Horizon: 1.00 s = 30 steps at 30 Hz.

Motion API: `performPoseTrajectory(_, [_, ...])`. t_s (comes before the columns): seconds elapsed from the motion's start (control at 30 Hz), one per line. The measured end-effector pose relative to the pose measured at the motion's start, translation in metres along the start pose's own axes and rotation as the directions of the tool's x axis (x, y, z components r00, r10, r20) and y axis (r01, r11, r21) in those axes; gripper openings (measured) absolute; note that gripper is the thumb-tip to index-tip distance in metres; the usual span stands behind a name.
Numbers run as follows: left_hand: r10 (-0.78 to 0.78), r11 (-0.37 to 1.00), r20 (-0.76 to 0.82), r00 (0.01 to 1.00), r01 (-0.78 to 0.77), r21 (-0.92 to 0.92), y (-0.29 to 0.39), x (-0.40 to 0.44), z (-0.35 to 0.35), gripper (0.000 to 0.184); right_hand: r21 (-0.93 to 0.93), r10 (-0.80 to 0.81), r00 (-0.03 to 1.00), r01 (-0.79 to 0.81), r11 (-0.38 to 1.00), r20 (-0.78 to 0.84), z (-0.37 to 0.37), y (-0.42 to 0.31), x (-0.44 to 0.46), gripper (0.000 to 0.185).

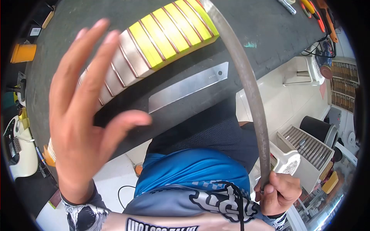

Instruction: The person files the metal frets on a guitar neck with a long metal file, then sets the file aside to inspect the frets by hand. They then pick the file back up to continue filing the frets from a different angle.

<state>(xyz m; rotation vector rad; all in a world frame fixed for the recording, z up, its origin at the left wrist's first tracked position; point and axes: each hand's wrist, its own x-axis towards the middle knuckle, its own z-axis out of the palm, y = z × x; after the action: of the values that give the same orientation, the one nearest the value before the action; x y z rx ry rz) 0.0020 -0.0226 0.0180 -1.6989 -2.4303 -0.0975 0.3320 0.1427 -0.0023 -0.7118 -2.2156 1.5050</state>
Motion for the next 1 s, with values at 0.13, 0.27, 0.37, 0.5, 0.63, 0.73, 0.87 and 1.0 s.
performPoseTrajectory(0.13, [-0.131,0.991,-0.003,0.991,0.131,0.008,-0.022,-0.03,0.01,0.084,0.016,0.033,0.999,-0.033,0.999,-0.015,-0.001,0.004,-0.007,0.029])
performPoseTrajectory(0.27, [-0.182,0.983,0.054,0.982,0.183,-0.019,-0.017,-0.032,0.011,0.079,0.057,0.02,0.999,-0.017,0.998,-0.043,0.006,0.003,-0.009,0.029])
performPoseTrajectory(0.37, [-0.133,0.989,0.04,0.99,0.135,-0.052,-0.026,-0.038,0.013,0.08,0.122,0.064,0.996,-0.055,0.991,-0.069,0.008,-0.001,-0.016,0.027])
performPoseTrajectory(0.5, [-0.02,0.999,-0.007,1.0,0.02,0.039,-0.022,-0.03,0.007,0.084,0.065,0.089,0.994,-0.085,0.994,-0.063,0.009,-0.006,-0.015,0.028])
performPoseTrajectory(0.63, [0.094,0.994,0.06,0.994,-0.098,0.053,0.005,-0.003,-0.006,0.083,0.092,0.148,0.989,-0.145,0.985,-0.018,0.004,-0.004,-0.017,0.029])
performPoseTrajectory(0.73, [0.282,0.957,-0.042,0.959,-0.277,0.086,0.003,0.02,0.014,0.079,0.054,0.131,0.991,-0.131,0.99,-0.015,0.002,0.0,-0.021,0.03])
performPoseTrajectory(0.87, [0.222,0.969,-0.008,0.975,-0.222,-0.108,0.024,0.04,0.018,0.077,-0.059,0.045,0.999,-0.045,0.997,0.003,0.002,0.005,-0.018,0.032])
performPoseTrajectory(1.0, [0.229,0.964,-0.024,0.973,-0.23,-0.13,0.022,0.042,0.021,0.076,-0.116,-0.075,0.997,0.077,0.99,0.018,0.006,0.004,-0.013,0.034])
